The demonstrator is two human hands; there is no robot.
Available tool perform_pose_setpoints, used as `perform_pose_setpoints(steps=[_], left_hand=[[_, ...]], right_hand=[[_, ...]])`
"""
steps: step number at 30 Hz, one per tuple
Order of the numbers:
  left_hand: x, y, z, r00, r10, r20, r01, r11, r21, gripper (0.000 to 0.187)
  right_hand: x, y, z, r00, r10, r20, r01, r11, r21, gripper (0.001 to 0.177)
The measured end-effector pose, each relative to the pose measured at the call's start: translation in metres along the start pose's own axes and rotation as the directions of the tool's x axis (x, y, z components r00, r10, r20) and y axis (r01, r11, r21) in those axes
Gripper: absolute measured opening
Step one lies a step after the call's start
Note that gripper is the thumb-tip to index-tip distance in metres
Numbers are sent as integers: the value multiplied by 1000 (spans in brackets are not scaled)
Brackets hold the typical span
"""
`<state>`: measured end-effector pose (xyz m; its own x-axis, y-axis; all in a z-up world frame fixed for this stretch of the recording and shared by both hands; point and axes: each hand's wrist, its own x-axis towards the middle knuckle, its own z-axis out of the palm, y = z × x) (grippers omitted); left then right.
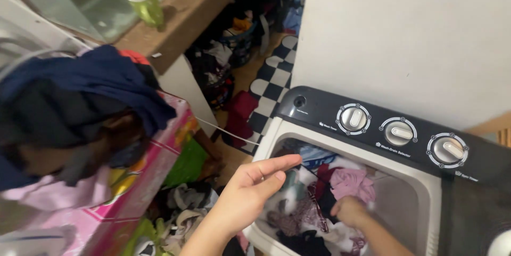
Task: The person transfers items of clothing from a bucket into the spin dryer compartment of a washing machine, secures the lids, and turns the timer dial. Later, they take individual pieces of laundry from a basin and manually scrub them against each other inside the wash tub before placing them back into the basin.
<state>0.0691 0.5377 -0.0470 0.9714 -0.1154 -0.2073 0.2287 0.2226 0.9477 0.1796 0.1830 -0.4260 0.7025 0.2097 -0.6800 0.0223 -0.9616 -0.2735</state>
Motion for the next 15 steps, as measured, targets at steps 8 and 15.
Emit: perform_pose_setpoints(steps=[8, 15], left_hand=[[44, -71, 19, 989, -122, -81, 123, 992, 7, 41], [49, -107, 41, 957, -212, -197, 244, 957, 158, 42]], right_hand=[[40, -53, 79, 980, 191, 53, -197, 972, 129, 45], [47, -47, 85, 987, 158, 27, -115, 581, 805, 26]])
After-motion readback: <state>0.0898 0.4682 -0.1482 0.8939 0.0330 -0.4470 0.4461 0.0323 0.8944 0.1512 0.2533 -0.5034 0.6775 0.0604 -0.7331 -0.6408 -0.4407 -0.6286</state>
